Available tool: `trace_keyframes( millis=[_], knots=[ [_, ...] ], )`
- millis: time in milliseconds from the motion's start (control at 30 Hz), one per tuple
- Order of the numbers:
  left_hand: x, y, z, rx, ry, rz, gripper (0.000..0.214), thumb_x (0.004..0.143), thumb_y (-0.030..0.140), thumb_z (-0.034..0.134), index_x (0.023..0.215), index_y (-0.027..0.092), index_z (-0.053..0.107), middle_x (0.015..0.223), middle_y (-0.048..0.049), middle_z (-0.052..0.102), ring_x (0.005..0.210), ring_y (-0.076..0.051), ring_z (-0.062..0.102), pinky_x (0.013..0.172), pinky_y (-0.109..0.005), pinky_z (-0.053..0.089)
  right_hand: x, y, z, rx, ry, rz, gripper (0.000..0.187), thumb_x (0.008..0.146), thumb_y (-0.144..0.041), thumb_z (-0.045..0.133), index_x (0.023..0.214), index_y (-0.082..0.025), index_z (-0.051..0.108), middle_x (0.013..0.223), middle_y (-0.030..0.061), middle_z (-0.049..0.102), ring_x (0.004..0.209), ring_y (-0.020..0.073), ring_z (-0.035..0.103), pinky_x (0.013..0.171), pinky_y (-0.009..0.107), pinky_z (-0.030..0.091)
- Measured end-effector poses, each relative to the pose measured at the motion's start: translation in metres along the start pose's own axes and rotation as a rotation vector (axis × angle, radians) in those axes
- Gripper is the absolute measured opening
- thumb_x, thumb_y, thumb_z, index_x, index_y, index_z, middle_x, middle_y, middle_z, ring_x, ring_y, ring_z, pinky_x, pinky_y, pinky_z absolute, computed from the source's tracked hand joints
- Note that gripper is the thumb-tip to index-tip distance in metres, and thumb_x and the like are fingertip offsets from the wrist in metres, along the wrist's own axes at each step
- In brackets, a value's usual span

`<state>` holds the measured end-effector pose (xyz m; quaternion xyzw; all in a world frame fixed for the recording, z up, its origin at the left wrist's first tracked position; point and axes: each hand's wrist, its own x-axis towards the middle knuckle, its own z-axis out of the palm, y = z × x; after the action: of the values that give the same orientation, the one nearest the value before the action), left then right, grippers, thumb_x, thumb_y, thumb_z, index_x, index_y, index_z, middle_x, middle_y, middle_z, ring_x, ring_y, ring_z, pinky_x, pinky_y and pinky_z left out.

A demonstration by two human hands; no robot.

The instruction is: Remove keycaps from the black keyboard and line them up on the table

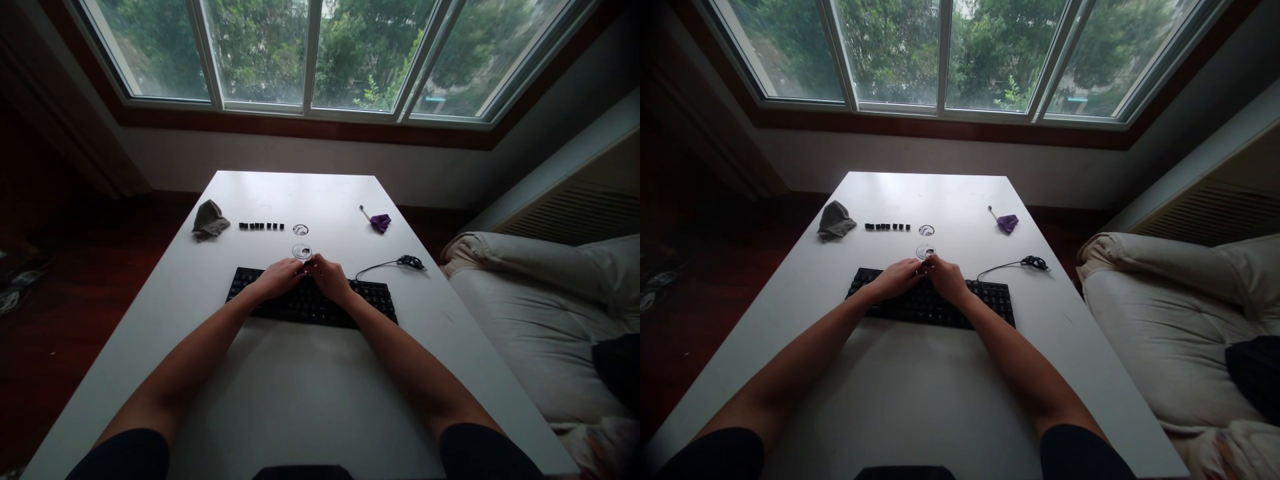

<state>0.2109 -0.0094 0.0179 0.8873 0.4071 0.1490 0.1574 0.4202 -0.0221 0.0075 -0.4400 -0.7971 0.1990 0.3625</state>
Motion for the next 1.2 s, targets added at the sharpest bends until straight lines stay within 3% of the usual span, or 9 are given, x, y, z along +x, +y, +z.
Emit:
trace_keyframes(
  millis=[200, 633, 767, 900, 1200],
  knots=[
    [0.002, 0.002, 0.006, -0.036, 0.040, -0.064, 0.016, 0.099, 0.028, 0.049, 0.113, 0.024, 0.056, 0.115, -0.0074, 0.066, 0.101, -0.024, 0.065, 0.085, -0.036, 0.052, 0.003, -0.003, -0.001, 0.095, 0.053, 0.078, 0.013, 0.100, -0.035, 0.053, 0.107, -0.025, 0.057, 0.095, 0.0041, 0.076, 0.083, 0.0227, 0.075, 0.071, 0.031, 0.057],
    [0.006, 0.002, 0.009, -0.458, 0.118, -0.053, 0.013, 0.094, 0.025, 0.057, 0.106, 0.022, 0.061, 0.103, -0.0049, 0.070, 0.092, -0.019, 0.065, 0.079, -0.032, 0.052, 0.013, 0.001, 0.000, 0.527, 0.114, 0.385, 0.030, 0.091, -0.051, 0.061, 0.102, -0.025, 0.049, 0.077, -0.0013, 0.069, 0.069, 0.0191, 0.073, 0.053, 0.029, 0.062],
    [0.008, 0.004, 0.007, -0.610, 0.157, -0.047, 0.029, 0.092, 0.024, 0.061, 0.121, 0.023, 0.058, 0.104, -0.0041, 0.071, 0.089, -0.016, 0.066, 0.078, -0.030, 0.052, 0.014, 0.002, -0.004, 0.638, 0.116, 0.444, 0.034, 0.088, -0.051, 0.064, 0.101, -0.025, 0.047, 0.077, -0.0021, 0.068, 0.066, 0.0180, 0.073, 0.054, 0.030, 0.063],
    [0.007, 0.008, 0.000, -0.597, 0.194, 0.006, 0.040, 0.090, 0.023, 0.064, 0.129, 0.025, 0.054, 0.100, -0.0026, 0.072, 0.084, -0.015, 0.065, 0.077, -0.029, 0.052, 0.015, 0.001, -0.006, 0.733, 0.130, 0.496, 0.036, 0.087, -0.050, 0.068, 0.101, -0.024, 0.047, 0.075, -0.0027, 0.067, 0.063, 0.0172, 0.072, 0.054, 0.031, 0.064],
    [0.003, 0.014, -0.007, -0.350, 0.172, 0.051, 0.018, 0.092, 0.020, 0.060, 0.108, 0.024, 0.067, 0.105, -0.0037, 0.072, 0.089, -0.017, 0.067, 0.084, -0.033, 0.054, 0.015, -0.003, -0.009, 0.615, 0.118, 0.486, 0.032, 0.089, -0.047, 0.064, 0.102, -0.023, 0.047, 0.073, -0.0032, 0.066, 0.061, 0.0173, 0.072, 0.053, 0.030, 0.063]
  ],
)
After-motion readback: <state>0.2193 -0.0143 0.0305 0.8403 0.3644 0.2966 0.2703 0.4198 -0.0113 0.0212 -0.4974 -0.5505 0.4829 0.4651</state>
